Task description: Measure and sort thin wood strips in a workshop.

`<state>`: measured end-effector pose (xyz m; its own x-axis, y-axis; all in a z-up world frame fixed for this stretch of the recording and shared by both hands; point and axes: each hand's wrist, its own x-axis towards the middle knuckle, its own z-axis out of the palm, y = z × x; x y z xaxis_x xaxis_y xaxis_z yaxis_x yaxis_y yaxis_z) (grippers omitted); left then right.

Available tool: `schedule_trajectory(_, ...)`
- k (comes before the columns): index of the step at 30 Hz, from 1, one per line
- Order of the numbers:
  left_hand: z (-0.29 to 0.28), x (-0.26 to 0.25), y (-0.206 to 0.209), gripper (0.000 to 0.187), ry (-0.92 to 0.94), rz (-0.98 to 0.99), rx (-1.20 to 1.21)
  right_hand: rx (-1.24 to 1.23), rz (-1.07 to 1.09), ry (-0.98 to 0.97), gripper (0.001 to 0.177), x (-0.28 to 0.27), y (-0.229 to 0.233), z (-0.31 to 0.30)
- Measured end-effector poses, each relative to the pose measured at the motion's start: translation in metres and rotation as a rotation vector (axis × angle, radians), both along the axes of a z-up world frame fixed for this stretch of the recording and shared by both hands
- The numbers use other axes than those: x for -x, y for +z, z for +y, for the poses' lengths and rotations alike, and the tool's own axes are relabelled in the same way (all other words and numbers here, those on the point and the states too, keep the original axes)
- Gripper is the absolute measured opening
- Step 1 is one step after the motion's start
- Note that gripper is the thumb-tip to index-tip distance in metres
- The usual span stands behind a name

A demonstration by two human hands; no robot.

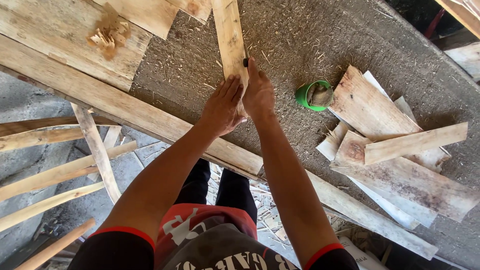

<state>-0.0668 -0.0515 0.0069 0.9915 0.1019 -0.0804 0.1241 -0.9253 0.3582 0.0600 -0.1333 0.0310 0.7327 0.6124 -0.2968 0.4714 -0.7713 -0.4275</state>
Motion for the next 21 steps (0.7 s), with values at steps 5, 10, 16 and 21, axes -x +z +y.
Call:
schedule_trajectory(5, -0.001, -0.001, 0.002, 0.106, -0.007, 0.022, -0.019, 0.093, -0.009, 0.029, 0.078, 0.001, 0.003, -0.002)
schedule_trajectory(10, -0.003, 0.0, 0.002, 0.104, 0.009, 0.034, -0.025, 0.176, 0.029, 0.044, 0.088, 0.0, 0.007, -0.004)
schedule_trajectory(16, -0.002, 0.002, 0.003, 0.103, 0.026, 0.016, 0.001, 0.112, 0.017, 0.041, 0.079, 0.007, 0.017, -0.011)
schedule_trajectory(21, -0.002, 0.002, 0.002, 0.099, 0.038, -0.055, 0.03, 0.125, 0.031, 0.031, 0.079, 0.01, 0.014, -0.016)
